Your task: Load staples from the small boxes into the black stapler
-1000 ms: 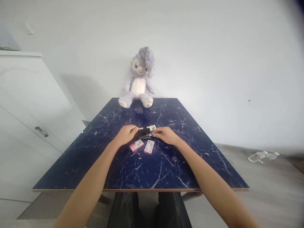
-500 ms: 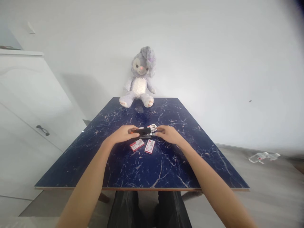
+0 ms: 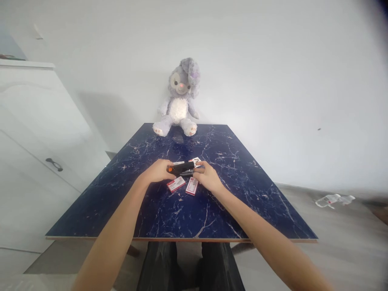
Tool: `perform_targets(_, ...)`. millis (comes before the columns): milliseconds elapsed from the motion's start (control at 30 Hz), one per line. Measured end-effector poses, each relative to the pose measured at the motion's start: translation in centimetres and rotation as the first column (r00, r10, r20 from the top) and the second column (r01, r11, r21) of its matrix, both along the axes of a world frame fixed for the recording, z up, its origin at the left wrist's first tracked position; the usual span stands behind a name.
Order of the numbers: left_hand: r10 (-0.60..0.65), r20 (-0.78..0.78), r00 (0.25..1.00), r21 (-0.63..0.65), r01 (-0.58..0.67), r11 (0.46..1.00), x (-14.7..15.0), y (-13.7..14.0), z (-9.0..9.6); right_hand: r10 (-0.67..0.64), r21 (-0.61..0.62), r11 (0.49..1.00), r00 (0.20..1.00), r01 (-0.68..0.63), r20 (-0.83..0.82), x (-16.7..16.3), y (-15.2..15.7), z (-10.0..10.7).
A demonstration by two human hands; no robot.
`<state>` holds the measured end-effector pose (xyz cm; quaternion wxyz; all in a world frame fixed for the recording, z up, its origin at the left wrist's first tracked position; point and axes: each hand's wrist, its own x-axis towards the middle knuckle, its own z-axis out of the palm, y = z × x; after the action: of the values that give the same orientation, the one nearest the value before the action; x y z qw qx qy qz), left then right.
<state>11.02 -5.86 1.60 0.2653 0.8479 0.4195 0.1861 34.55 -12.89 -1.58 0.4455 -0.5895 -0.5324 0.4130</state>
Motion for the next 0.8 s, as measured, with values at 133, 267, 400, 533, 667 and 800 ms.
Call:
perform_targets(133,-0.007,-0.057,0.998,0.029,0.009,1.000,0.4,-0.3,0.5,0.001,-0.044,0.999,0.978,-0.011,-0.208,0.1,0.4,-0.1)
perform_targets(267,0.011,-0.159,0.987,0.040,-0.004,0.999,0.4,-0.3,0.9,0.007,-0.063,0.998,0.964,-0.024,-0.267,0.0,0.4,-0.2)
perform_targets(400,0.056,-0.192,0.980,0.075,-0.042,0.996,1.1,-0.9,0.8,0.032,-0.055,0.997,0.964,-0.048,-0.265,0.2,0.8,-0.6)
perform_targets(533,0.079,-0.143,0.987,0.128,-0.061,0.990,3.7,-2.6,0.3,0.055,0.033,0.998,0.998,-0.055,-0.017,1.4,1.7,-0.9)
perform_targets(667,-0.033,-0.072,0.997,0.088,0.039,0.995,4.7,-3.1,0.3,0.040,0.111,0.991,0.959,-0.074,0.281,3.3,1.8,-0.3)
perform_targets(800,0.118,0.027,0.993,0.309,-0.120,0.944,2.3,-0.8,0.0,0.092,0.069,0.988,0.882,-0.139,0.462,4.9,-0.4,1.9)
